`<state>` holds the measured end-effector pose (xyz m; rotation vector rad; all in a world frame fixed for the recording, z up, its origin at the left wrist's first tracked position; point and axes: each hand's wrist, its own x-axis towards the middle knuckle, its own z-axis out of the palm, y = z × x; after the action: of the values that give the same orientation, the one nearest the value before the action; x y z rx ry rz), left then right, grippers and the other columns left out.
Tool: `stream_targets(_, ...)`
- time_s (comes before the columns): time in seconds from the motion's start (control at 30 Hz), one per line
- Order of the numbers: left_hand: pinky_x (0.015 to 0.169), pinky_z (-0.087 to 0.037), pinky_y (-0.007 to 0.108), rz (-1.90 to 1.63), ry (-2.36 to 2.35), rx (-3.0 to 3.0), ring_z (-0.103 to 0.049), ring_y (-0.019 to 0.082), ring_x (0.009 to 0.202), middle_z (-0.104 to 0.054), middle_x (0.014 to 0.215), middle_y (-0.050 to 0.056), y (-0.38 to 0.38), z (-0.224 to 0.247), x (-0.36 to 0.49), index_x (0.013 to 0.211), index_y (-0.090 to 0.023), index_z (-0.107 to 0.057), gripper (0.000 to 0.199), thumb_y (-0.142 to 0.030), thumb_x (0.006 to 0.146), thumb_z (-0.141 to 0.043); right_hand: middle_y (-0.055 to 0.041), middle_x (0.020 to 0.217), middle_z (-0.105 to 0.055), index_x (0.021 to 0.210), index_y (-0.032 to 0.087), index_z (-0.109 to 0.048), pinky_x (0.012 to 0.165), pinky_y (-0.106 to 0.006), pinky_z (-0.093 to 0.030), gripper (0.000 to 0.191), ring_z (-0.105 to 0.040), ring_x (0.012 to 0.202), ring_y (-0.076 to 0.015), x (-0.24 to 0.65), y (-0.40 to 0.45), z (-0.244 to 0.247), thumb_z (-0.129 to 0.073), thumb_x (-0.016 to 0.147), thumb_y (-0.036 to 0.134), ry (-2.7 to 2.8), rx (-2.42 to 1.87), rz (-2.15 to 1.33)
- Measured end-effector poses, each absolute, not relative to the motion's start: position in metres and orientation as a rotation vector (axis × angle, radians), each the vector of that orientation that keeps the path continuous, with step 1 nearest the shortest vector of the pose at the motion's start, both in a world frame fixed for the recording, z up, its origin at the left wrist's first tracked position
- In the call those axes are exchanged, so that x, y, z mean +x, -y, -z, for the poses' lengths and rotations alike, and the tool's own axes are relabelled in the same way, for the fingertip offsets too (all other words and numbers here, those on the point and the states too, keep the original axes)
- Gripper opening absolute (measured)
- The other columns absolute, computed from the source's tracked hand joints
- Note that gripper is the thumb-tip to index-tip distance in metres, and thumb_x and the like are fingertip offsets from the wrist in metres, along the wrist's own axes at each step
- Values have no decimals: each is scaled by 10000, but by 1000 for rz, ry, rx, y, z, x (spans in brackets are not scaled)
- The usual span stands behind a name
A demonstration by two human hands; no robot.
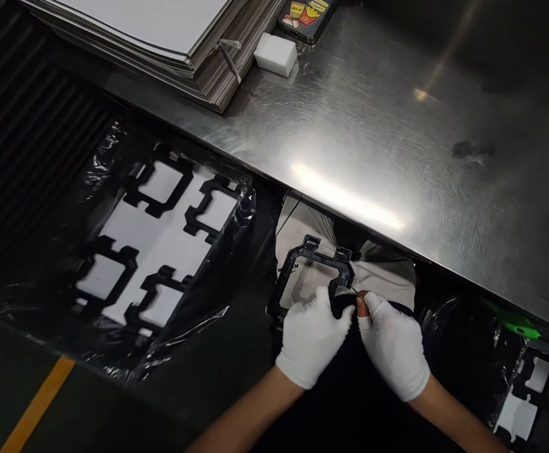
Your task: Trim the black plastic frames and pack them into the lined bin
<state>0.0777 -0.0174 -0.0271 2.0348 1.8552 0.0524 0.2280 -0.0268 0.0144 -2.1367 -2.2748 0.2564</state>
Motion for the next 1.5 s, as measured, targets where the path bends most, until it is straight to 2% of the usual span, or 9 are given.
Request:
stream_targets(0.17, 654, -474, 399, 54, -1846, 1856, -700, 309, 696, -658, 728, 64, 11, 27, 74, 981, -173, -619, 363, -519, 928, -713, -6, 800, -637, 999, 199, -636, 575, -302, -411, 271, -603, 604, -173, 237, 23, -20, -467, 1164, 331, 2097, -2171, -604)
stream_targets(0.27, 719, -481, 404, -7, -1771, 1526, -686, 288, 760, -675, 801, 56, -2, 15, 55, 989, -191, -587, 298, -466, 913, -673, -40, 1063, -662, 1222, 229, -637, 798, -304, -525, 274, -658, 905, -180, 252, 16, -28, -429, 1196, 406, 1846, -2089, -915)
stream_targets(0.33, 671, -456, 359, -217, -1553, 1163, -606, 213, 686, -618, 764, 29, -16, 0, 32, 945, -200, -563, 281, -463, 915, -659, -52, 1099, -620, 1263, 243, -611, 898, -332, -540, 311, -632, 969, -187, 267, 12, -38, -381, 1208, 445, 1743, -2071, -1007)
stream_targets(0.47, 486, -263, 270, -670, -813, 576, -311, 110, 469, -350, 554, -45, -57, -44, -11, 957, -220, -558, 432, -633, 966, -686, -26, 1045, -648, 1237, 275, -624, 860, -315, -563, 379, -661, 930, -178, 306, 1, -64, -393, 1194, 572, 1624, -2161, -1111)
stream_targets(0.57, 481, -283, 250, -667, -596, 591, -338, 100, 456, -336, 516, -46, -104, -72, -8, 899, -220, -567, 454, -624, 929, -771, 1, 1231, -726, 1509, 398, -594, 861, -311, -581, 462, -715, 1113, -213, 329, -19, -78, -432, 1166, 660, 1618, -2261, -971)
stream_targets(0.63, 490, -286, 259, -632, -572, 648, -343, 93, 443, -343, 532, -44, -140, -81, 15, 901, -204, -600, 392, -571, 958, -725, -11, 1348, -713, 1547, 381, -582, 785, -318, -575, 514, -711, 1169, -248, 338, -41, -80, -391, 1169, 672, 1704, -2285, -791)
stream_targets(0.77, 498, -235, 278, -506, -514, 767, -323, 94, 428, -341, 562, -38, -202, -77, 84, 934, -168, -598, 256, -409, 1014, -572, -106, 1338, -695, 1432, 185, -634, 665, -333, -525, 510, -713, 1011, -252, 342, -86, -68, -328, 1202, 522, 1991, -2157, -519)
stream_targets(0.93, 505, -202, 281, -365, -523, 822, -282, 88, 405, -316, 532, -42, -227, -67, 134, 897, -166, -535, 275, -373, 1062, -463, -59, 993, -678, 1342, 162, -669, 553, -320, -394, 394, -593, 682, -180, 329, -109, -58, -398, 1208, 414, 2283, -2217, -451)
stream_targets(1.5, 508, -267, 296, -255, -617, 946, -319, 97, 436, -371, 540, -50, -225, -75, 143, 917, -173, -538, 416, -573, 962, -640, -30, 983, -632, 1325, 139, -632, 516, -308, -392, 325, -576, 650, -164, 328, -133, -69, -378, 1211, 305, 2367, -2380, -724)
